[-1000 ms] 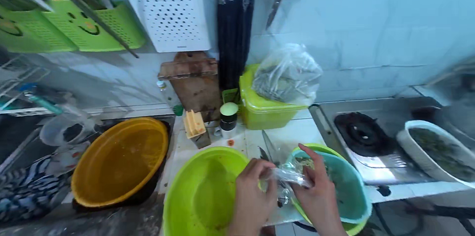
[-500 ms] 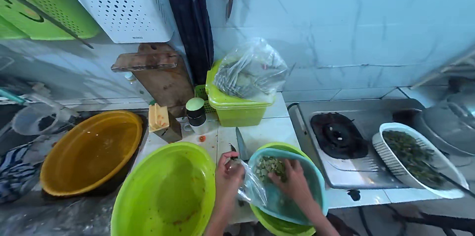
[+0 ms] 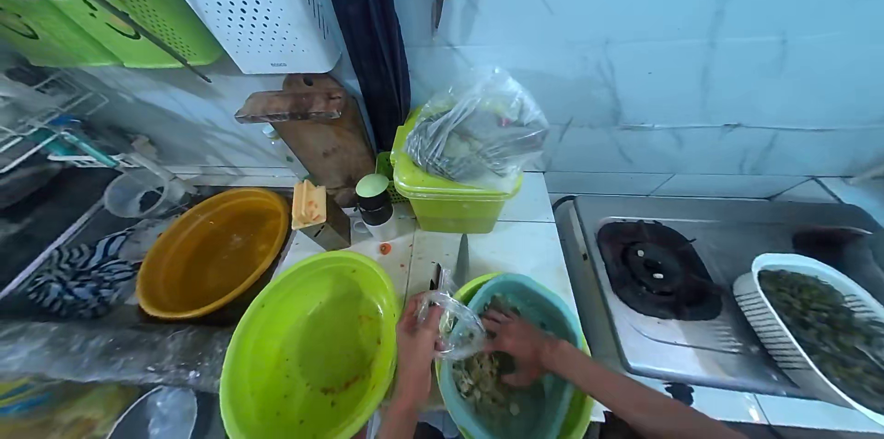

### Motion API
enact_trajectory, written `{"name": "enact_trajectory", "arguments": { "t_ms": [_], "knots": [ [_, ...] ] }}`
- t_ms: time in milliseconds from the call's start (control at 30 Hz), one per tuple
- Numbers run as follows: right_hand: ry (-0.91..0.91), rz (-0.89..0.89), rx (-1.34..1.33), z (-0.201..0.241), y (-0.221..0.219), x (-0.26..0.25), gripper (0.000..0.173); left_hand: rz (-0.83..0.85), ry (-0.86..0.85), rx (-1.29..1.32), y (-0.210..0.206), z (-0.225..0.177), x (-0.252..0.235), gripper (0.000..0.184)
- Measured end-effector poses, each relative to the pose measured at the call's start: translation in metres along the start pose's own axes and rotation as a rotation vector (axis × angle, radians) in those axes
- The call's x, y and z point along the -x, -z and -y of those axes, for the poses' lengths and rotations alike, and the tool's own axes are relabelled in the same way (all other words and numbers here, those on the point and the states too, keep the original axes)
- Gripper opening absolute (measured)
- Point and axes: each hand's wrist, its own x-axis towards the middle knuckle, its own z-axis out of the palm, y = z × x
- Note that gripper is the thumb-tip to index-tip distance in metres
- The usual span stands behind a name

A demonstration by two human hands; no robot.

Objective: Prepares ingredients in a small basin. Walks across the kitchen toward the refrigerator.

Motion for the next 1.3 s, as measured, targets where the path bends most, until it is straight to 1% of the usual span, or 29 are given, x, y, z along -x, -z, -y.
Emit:
{"name": "enact_trajectory", "arguments": {
  "t_ms": [67, 100, 133, 167, 200, 233, 267, 300, 333, 367, 433, 467, 500, 567, 600, 633, 733, 800, 867, 900, 967, 1033, 1067, 1100, 1167, 1233, 1300],
  "knots": [
    [0.022, -0.029, -0.128, 0.006, 0.021, 0.0, 0.044, 0.022, -0.022, 0.013, 0.005, -0.003, 0.003, 0.035],
    [-0.009, -0.094, -0.212, 0.012, 0.028, 0.001, 0.037, 0.027, -0.045, 0.011, 0.008, -0.003, 0.005, 0.038],
    [-0.085, -0.196, -0.254, 0.018, 0.029, 0.002, 0.033, 0.026, -0.072, 0.009, 0.011, -0.003, 0.008, 0.038],
    [-0.218, -0.292, -0.248, 0.024, 0.027, 0.001, 0.035, 0.019, -0.098, 0.009, 0.012, -0.001, 0.01, 0.036],
    [-0.377, -0.339, -0.207, 0.03, 0.022, -0.002, 0.044, 0.01, -0.125, 0.005, 0.013, 0.003, 0.012, 0.033],
    [-0.519, -0.329, -0.174, 0.037, 0.016, -0.007, 0.057, 0.005, -0.149, -0.005, 0.013, 0.008, 0.013, 0.03],
    [-0.617, -0.267, -0.165, 0.046, 0.009, -0.011, 0.068, -0.002, -0.167, -0.018, 0.012, 0.012, 0.013, 0.028],
    [-0.657, -0.196, -0.16, 0.057, 0.002, -0.014, 0.076, -0.014, -0.18, -0.028, 0.01, 0.016, 0.012, 0.026],
    [-0.651, -0.138, -0.155, 0.069, -0.006, -0.016, 0.082, -0.023, -0.193, -0.038, 0.008, 0.018, 0.011, 0.025],
    [-0.616, -0.097, -0.165, 0.079, -0.016, -0.017, 0.081, -0.028, -0.208, -0.045, 0.005, 0.019, 0.01, 0.024],
    [-0.521, -0.034, -0.206, 0.089, -0.031, -0.014, 0.069, -0.035, -0.239, -0.045, -0.005, 0.016, 0.008, 0.024],
    [-0.483, -0.02, -0.23, 0.091, -0.036, -0.013, 0.064, -0.013, -0.243, -0.052, -0.01, 0.014, 0.006, 0.027],
    [-0.459, 0.003, -0.255, 0.092, -0.039, -0.012, 0.062, 0.024, -0.243, -0.062, -0.016, 0.012, 0.005, 0.033],
    [-0.451, 0.067, -0.311, 0.092, -0.038, -0.012, 0.064, 0.151, -0.206, -0.128, -0.026, 0.009, 0.001, 0.053],
    [-0.444, 0.067, -0.332, 0.091, -0.041, -0.012, 0.064, 0.216, -0.205, -0.166, -0.032, 0.011, -0.002, 0.059],
    [-0.444, 0.047, -0.351, 0.089, -0.045, -0.012, 0.061, 0.271, -0.235, -0.217, -0.039, 0.016, -0.006, 0.058],
    [-0.515, -0.067, -0.41, 0.083, -0.054, -0.007, 0.053, 0.352, -0.381, -0.393, -0.053, 0.044, -0.02, 0.029],
    [-0.572, -0.181, -0.467, 0.083, -0.046, 0.007, 0.049, 0.318, -0.413, -0.44, -0.06, 0.06, -0.027, 0.022],
    [-0.622, -0.297, -0.517, 0.086, -0.03, 0.024, 0.048, 0.251, -0.409, -0.49, -0.065, 0.066, -0.027, 0.023],
    [-0.633, -0.359, -0.531, 0.086, -0.023, 0.032, 0.047, 0.221, -0.402, -0.512, -0.068, 0.067, -0.025, 0.023],
    [-0.591, -0.508, -0.577, 0.088, -0.011, 0.047, 0.039, 0.183, -0.353, -0.524, -0.072, 0.067, -0.021, 0.027],
    [-0.551, -0.633, -0.647, 0.086, -0.002, 0.055, 0.032, 0.228, -0.239, -0.484, -0.074, 0.062, -0.017, 0.03],
    [-0.558, -0.677, -0.685, 0.085, 0.001, 0.056, 0.03, 0.285, -0.142, -0.447, -0.074, 0.057, -0.013, 0.032],
    [-0.591, -0.705, -0.713, 0.084, 0.003, 0.055, 0.031, 0.346, -0.044, -0.405, -0.073, 0.05, -0.009, 0.033],
    [-0.687, -0.737, -0.739, 0.08, 0.006, 0.051, 0.038, 0.437, 0.089, -0.345, -0.071, 0.038, 0.0, 0.031],
    [-0.766, -0.751, -0.779, 0.08, 0.011, 0.045, 0.04, 0.498, 0.157, -0.326, -0.064, 0.03, 0.011, 0.034],
    [-0.817, -0.776, -0.804, 0.079, 0.015, 0.039, 0.036, 0.524, 0.178, -0.314, -0.059, 0.027, 0.023, 0.039]
  ]
}}
